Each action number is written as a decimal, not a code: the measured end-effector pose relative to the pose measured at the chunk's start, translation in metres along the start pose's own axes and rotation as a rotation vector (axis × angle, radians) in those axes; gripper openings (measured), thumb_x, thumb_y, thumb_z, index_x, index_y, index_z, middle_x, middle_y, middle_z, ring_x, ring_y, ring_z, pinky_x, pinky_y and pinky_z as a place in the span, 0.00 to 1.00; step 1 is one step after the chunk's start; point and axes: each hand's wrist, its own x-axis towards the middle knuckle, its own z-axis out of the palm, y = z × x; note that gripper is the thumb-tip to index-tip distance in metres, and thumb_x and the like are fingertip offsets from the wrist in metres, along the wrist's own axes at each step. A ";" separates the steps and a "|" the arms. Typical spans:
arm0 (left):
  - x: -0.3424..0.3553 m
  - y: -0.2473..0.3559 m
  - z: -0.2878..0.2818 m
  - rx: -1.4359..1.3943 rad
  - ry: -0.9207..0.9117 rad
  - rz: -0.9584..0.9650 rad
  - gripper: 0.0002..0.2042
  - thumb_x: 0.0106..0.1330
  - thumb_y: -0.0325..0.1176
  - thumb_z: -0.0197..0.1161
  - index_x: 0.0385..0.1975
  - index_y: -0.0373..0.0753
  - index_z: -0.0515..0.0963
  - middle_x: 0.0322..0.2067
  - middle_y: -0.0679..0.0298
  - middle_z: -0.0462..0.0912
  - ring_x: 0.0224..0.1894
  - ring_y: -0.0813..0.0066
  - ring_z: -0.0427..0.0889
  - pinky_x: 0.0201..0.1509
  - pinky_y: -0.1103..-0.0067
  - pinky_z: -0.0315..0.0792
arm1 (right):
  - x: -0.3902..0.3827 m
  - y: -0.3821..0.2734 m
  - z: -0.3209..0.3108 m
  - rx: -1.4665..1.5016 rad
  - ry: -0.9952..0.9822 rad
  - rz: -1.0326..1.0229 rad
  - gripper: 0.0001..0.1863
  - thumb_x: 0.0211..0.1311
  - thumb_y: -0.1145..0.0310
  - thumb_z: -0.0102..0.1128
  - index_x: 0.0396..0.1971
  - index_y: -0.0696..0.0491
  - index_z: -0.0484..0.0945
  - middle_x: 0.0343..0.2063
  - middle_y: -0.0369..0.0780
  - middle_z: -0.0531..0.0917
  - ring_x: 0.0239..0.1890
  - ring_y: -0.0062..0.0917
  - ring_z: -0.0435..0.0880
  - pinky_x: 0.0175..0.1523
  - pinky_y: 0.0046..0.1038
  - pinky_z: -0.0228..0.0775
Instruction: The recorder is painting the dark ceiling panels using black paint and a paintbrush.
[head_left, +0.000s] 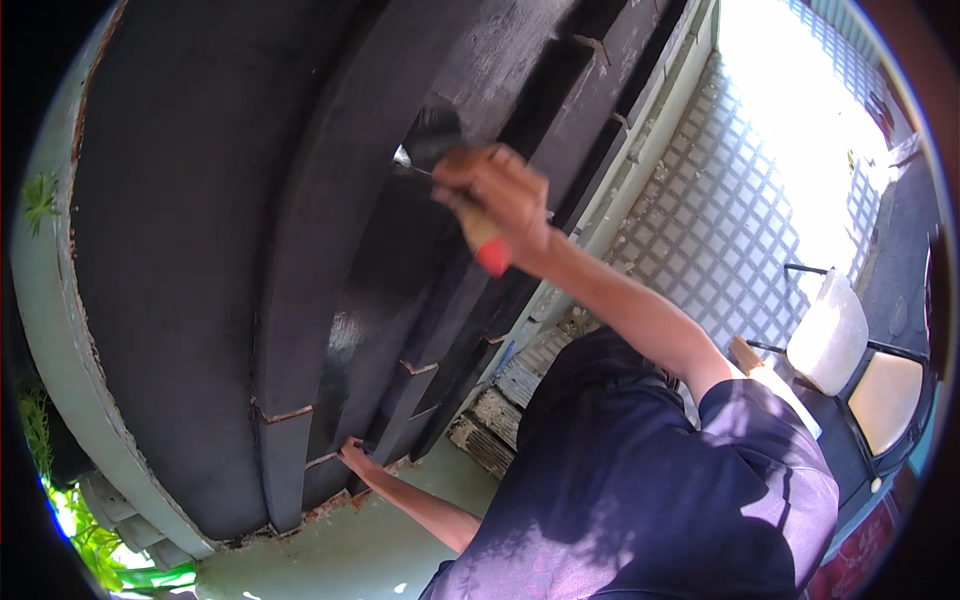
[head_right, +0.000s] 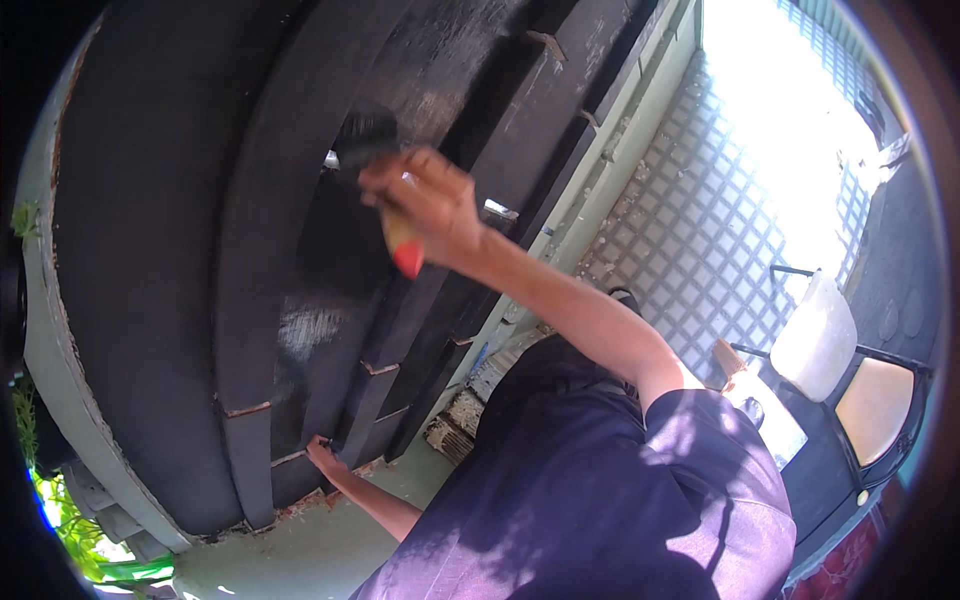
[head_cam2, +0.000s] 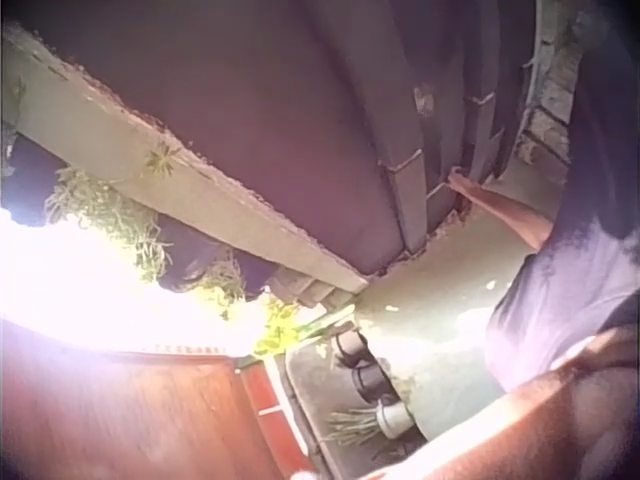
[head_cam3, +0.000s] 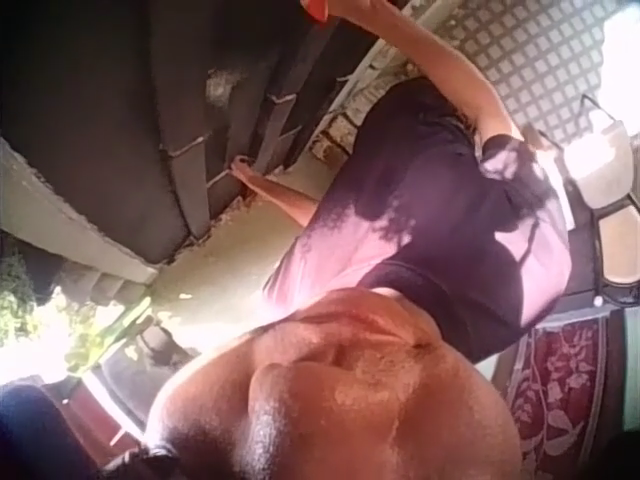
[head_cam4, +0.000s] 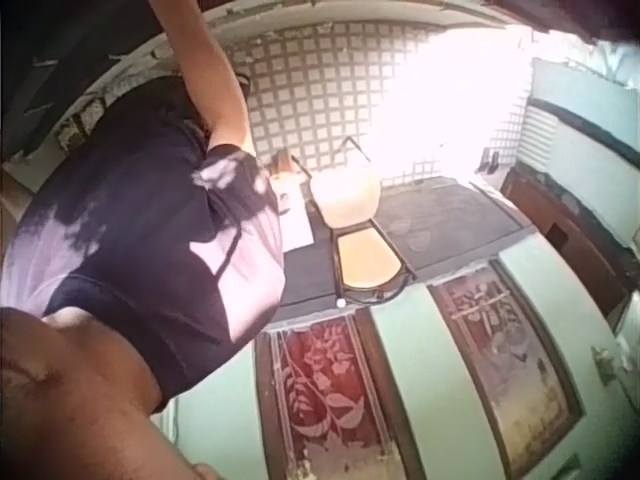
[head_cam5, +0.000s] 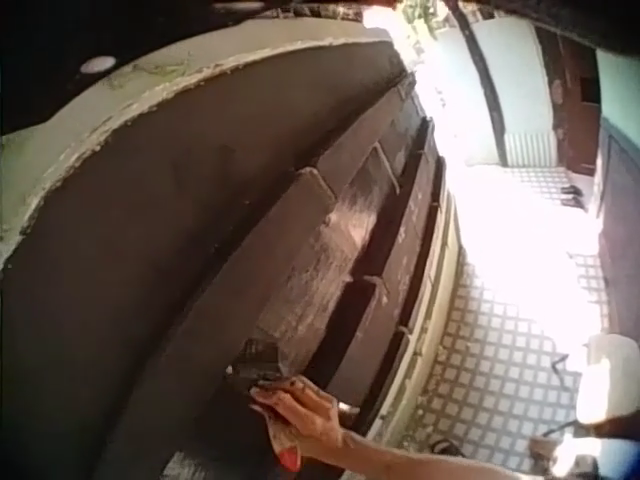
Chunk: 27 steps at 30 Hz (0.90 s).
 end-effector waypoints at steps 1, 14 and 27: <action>-0.001 0.000 -0.001 -0.005 0.005 -0.006 0.10 0.46 0.34 0.60 0.20 0.47 0.63 0.21 0.73 0.60 0.23 0.81 0.56 0.27 0.76 0.48 | -0.010 -0.007 0.005 0.016 -0.111 -0.055 0.14 0.46 0.80 0.72 0.36 0.54 0.82 0.37 0.38 0.84 0.39 0.31 0.84 0.43 0.27 0.78; -0.038 0.017 -0.002 -0.036 -0.094 0.129 0.29 0.47 0.28 0.60 0.53 0.27 0.66 0.43 0.59 0.74 0.43 0.67 0.68 0.51 0.73 0.65 | -0.089 -0.057 -0.047 0.339 0.297 1.341 0.18 0.60 0.60 0.71 0.46 0.54 0.81 0.38 0.31 0.81 0.34 0.13 0.76 0.36 0.19 0.70; -0.065 0.038 -0.014 -0.035 -0.214 0.146 0.23 0.50 0.28 0.59 0.48 0.32 0.66 0.40 0.62 0.69 0.43 0.67 0.66 0.52 0.81 0.61 | -0.143 -0.124 0.005 0.807 0.128 1.618 0.21 0.61 0.70 0.65 0.56 0.54 0.78 0.40 0.34 0.82 0.42 0.18 0.79 0.54 0.16 0.74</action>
